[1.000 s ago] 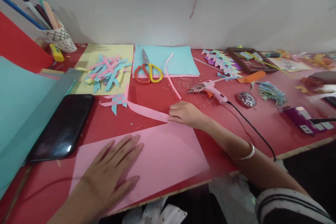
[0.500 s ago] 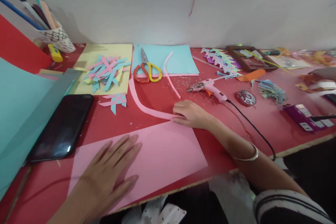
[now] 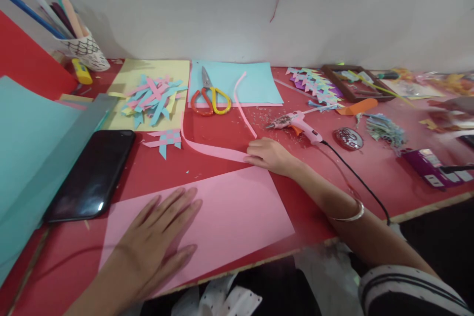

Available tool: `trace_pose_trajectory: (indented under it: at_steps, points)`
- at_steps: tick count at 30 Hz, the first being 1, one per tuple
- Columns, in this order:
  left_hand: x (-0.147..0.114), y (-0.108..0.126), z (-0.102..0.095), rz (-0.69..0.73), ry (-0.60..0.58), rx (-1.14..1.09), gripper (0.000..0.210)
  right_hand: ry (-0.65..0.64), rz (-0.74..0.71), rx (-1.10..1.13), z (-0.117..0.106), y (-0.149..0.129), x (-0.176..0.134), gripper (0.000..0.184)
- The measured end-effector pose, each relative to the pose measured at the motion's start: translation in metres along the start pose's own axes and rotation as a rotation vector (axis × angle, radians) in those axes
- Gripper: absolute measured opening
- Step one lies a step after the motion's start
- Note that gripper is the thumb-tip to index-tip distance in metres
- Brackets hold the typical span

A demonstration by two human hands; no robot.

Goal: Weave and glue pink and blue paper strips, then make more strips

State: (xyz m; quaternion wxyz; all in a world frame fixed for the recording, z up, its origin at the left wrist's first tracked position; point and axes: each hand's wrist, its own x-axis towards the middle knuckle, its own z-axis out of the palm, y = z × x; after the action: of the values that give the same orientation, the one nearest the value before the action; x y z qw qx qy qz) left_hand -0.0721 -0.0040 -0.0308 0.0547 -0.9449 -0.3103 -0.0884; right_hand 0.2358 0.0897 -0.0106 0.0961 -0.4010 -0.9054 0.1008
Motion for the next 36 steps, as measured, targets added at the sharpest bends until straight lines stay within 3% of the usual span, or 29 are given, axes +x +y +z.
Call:
trace_pose_trajectory:
  at_steps: [15, 21, 28, 32, 36]
  points:
    - [-0.003, 0.001, -0.004, 0.013, 0.066, -0.006, 0.065, 0.003, 0.167, -0.024, 0.001, 0.0, 0.008, 0.033]
    - [-0.008, 0.001, 0.0, -0.015, 0.035, 0.002, 0.065, 0.062, 0.232, 0.113, -0.003, -0.002, 0.007, 0.032]
    - [-0.016, 0.026, -0.014, -0.153, -0.023, 0.06, 0.08, 0.109, 0.216, 0.232, -0.008, -0.005, 0.0, 0.031]
    - [-0.028, 0.041, -0.015, -0.221, -0.081, 0.095, 0.062, 0.119, 0.199, 0.24, -0.008, -0.006, -0.002, 0.03]
    - [-0.038, 0.043, -0.018, -0.105, -0.026, 0.107, 0.055, 0.129, 0.2, 0.241, -0.008, -0.007, -0.003, 0.029]
